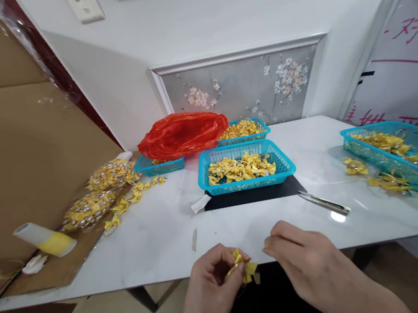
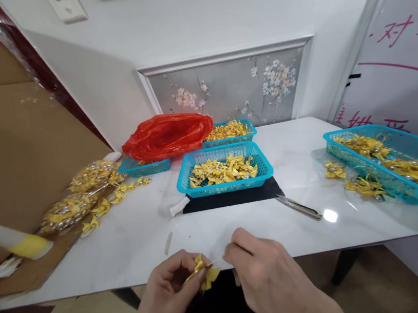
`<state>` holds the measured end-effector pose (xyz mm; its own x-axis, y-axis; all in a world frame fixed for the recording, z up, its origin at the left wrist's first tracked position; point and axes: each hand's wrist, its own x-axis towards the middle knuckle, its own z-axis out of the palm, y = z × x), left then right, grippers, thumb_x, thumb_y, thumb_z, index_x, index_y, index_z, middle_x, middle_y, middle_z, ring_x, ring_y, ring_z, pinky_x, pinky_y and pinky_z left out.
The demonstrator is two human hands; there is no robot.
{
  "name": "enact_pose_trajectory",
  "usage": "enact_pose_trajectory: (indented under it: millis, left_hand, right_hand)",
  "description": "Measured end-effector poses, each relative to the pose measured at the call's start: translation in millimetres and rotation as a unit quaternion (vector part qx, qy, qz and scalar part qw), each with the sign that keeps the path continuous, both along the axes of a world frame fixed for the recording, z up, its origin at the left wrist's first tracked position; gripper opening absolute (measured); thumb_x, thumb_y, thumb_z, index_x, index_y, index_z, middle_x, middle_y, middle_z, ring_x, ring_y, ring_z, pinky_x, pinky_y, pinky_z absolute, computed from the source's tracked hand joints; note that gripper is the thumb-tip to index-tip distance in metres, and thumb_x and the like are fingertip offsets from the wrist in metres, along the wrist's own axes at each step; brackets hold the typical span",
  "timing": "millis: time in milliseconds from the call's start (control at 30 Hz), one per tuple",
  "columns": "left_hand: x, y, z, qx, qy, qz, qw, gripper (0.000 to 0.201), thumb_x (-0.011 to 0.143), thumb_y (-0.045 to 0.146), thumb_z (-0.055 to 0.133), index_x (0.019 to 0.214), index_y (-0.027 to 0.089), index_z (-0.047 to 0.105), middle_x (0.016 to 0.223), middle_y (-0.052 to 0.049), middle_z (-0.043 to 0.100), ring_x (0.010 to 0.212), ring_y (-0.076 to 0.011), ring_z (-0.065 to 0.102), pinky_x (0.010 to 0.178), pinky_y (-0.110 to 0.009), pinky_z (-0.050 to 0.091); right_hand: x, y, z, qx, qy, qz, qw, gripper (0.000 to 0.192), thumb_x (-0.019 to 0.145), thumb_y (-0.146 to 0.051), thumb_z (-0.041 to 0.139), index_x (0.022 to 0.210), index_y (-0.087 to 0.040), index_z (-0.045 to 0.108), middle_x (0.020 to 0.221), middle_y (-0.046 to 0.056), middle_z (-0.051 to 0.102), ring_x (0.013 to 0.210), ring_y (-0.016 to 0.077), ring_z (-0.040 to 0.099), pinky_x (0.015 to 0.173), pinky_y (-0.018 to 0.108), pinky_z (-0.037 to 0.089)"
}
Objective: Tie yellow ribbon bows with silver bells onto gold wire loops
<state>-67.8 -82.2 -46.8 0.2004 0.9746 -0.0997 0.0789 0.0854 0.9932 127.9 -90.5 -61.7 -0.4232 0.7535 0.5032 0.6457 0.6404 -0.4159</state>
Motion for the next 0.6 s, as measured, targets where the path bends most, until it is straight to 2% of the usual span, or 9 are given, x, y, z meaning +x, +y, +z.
enact_pose_trajectory:
  millis: [133,300,367,433,567,600]
  left_hand:
    - [-10.4,1.5,-4.9,0.006,0.019,0.03,0.999,0.027,0.077,0.026,0.073,0.06,0.019,0.054,0.08,-0.005,0.073,0.072,-0.0165,0.058,0.067,-0.025,0.043]
    - [-22.2,4.1,-14.2,0.017,0.032,0.057,0.998,0.026,0.078,0.028,0.074,0.06,0.019,0.057,0.083,-0.006,0.075,0.076,-0.0186,0.063,0.07,-0.026,0.045]
    - [-25.1,4.7,-16.0,0.017,0.034,0.062,0.997,0.026,0.078,0.029,0.074,0.06,0.019,0.057,0.083,-0.006,0.076,0.077,-0.0193,0.064,0.07,-0.026,0.046]
    - [-26.0,5.7,-15.7,0.016,0.034,0.062,0.997,0.026,0.076,0.03,0.076,0.061,0.019,0.058,0.084,-0.007,0.077,0.077,-0.0196,0.064,0.069,-0.027,0.047]
    - [-17.5,10.1,-10.2,0.016,0.017,0.071,0.997,0.028,0.075,0.034,0.077,0.06,0.02,0.058,0.081,-0.006,0.077,0.079,-0.0203,0.066,0.068,-0.025,0.047]
    - [-13.3,11.8,-8.2,0.012,0.008,0.079,0.997,0.029,0.074,0.036,0.078,0.06,0.02,0.059,0.078,-0.006,0.077,0.08,-0.0203,0.066,0.067,-0.024,0.046]
  right_hand:
    - [18.5,1.2,3.4,0.019,0.026,-0.037,0.999,0.028,0.096,-0.004,0.038,0.09,-0.019,0.062,0.082,0.003,0.056,0.064,0.0146,0.059,0.059,0.028,0.049]
    - [42.2,1.8,4.2,0.112,0.029,-0.071,0.991,0.018,0.098,-0.014,0.048,0.093,-0.022,0.063,0.085,0.004,0.063,0.073,0.0152,0.066,0.063,0.026,0.052]
    - [47.6,2.1,3.1,0.118,0.026,-0.082,0.989,0.017,0.098,-0.015,0.05,0.092,-0.022,0.064,0.085,0.004,0.064,0.074,0.0154,0.067,0.064,0.026,0.052]
    - [49.8,3.7,1.8,0.087,0.04,-0.093,0.991,0.018,0.098,-0.017,0.05,0.091,-0.022,0.065,0.085,0.003,0.065,0.073,0.0155,0.067,0.064,0.026,0.052]
    - [51.8,13.0,-2.3,-0.076,0.107,-0.091,0.987,0.023,0.097,-0.023,0.053,0.079,-0.021,0.067,0.081,0.002,0.065,0.073,0.0155,0.066,0.065,0.027,0.053]
    - [54.4,16.6,-4.6,-0.098,0.111,-0.096,0.984,0.024,0.096,-0.024,0.053,0.078,-0.021,0.068,0.083,0.003,0.066,0.075,0.0156,0.066,0.064,0.025,0.054]
